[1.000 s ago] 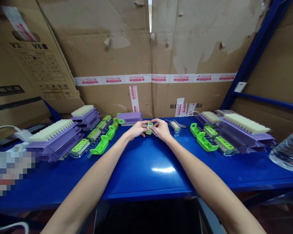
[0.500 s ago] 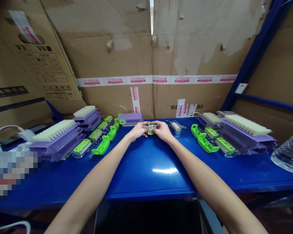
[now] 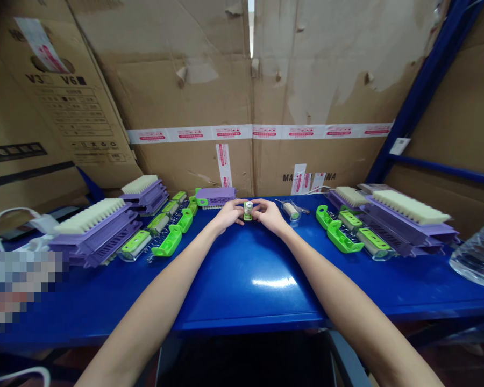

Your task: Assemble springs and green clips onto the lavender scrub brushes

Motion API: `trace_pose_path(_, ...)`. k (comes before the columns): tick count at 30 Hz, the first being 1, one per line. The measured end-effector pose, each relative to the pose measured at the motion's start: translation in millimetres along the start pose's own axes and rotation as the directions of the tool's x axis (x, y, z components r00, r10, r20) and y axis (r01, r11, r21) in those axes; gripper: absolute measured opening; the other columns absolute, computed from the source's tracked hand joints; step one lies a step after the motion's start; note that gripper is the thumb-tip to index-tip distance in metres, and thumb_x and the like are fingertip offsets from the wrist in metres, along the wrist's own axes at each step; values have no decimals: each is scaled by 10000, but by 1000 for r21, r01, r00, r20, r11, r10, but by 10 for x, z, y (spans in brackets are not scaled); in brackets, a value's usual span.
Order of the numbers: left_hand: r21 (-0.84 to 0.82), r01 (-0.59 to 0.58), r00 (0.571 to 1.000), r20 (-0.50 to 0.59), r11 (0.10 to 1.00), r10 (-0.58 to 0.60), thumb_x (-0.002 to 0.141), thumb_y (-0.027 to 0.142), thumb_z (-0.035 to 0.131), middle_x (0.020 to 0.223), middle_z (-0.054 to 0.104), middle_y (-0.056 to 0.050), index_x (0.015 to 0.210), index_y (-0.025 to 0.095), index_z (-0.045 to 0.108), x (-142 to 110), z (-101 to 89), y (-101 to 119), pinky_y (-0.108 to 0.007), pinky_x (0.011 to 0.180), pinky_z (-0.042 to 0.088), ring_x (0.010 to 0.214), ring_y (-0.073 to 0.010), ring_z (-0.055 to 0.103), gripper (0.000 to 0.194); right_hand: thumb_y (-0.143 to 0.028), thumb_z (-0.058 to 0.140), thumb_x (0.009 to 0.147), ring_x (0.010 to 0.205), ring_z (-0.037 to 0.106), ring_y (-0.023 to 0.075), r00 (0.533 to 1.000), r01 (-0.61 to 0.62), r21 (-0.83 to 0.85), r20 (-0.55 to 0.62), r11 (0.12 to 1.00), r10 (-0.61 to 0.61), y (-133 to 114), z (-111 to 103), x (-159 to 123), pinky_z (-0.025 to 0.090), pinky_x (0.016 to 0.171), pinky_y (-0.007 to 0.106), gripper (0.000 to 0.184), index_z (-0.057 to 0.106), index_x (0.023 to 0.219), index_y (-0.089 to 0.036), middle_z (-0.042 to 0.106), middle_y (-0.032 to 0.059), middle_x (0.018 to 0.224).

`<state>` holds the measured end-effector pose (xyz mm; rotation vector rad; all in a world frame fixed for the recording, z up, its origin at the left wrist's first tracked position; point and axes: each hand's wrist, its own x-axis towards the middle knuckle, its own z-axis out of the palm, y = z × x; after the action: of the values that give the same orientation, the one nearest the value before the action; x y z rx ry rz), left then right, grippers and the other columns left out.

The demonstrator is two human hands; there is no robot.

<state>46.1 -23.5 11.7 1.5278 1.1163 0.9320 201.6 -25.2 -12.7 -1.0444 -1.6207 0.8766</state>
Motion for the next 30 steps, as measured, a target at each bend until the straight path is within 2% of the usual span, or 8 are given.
trace_pose_path(3,11,-14,996,-82,1000,15,761,24,457,841,676,-63,1278,117,487,21,0,-11,-182,487,495,601,-105,606,526,-242,662,688,780,652,179,991,110,-166,-63,980,-121,-59,28,-39,538,677,305,467,609,1145,-158,676,84,1005)
trace_pose_path(5,21,-31,992,-119,999,33,759,13,451,841,680,-61,1280,117,496,27,-2,-14,-188,493,498,577,-98,597,533,-259,665,701,914,640,205,968,204,-263,-90,943,-235,-107,57,-69,539,698,301,501,593,1190,-173,640,103,1122)
trace_pose_path(7,20,-42,989,-138,999,44,754,3,452,832,683,-58,1267,110,511,28,-2,-13,-190,502,501,564,-94,591,527,-285,668,713,981,624,221,945,277,-311,-85,909,-317,-142,81,-90,540,706,301,495,598,1193,-181,631,105,1148)
trace_pose_path(10,-2,-45,989,-138,999,44,767,10,468,821,683,-61,1246,92,522,20,11,-1,-194,516,508,571,-96,599,489,-302,650,744,955,641,218,932,310,-338,-75,889,-353,-148,95,-92,535,759,319,347,661,1071,-187,676,84,1071)
trace_pose_path(13,-29,-51,992,-116,998,47,783,36,504,822,681,-68,1241,90,514,6,32,19,-204,533,519,612,-111,625,462,-315,632,765,893,662,215,942,279,-304,-97,911,-321,-109,79,-61,527,797,341,238,689,951,-178,710,73,972)
trace_pose_path(19,-125,-80,997,-30,989,77,745,43,595,952,679,-96,1286,129,451,-6,15,27,-207,572,527,769,-153,666,567,-337,711,660,800,672,205,959,178,-58,-214,982,-187,-78,35,-6,537,778,346,270,666,863,-165,717,57,839)
trace_pose_path(25,-188,-52,995,71,981,67,717,71,653,1006,671,-90,1250,165,482,8,-75,-13,-196,570,505,823,-154,653,568,-345,779,575,810,667,197,980,-8,190,-195,982,46,-168,19,-29,554,682,297,366,662,866,-158,712,68,861)
trace_pose_path(30,-188,-93,993,61,978,106,687,81,689,945,670,-54,1234,176,501,16,-99,-24,-230,636,512,755,-123,639,586,-344,808,551,835,670,193,975,-74,292,-178,954,130,-186,8,-35,552,691,286,409,651,878,-154,711,71,864)
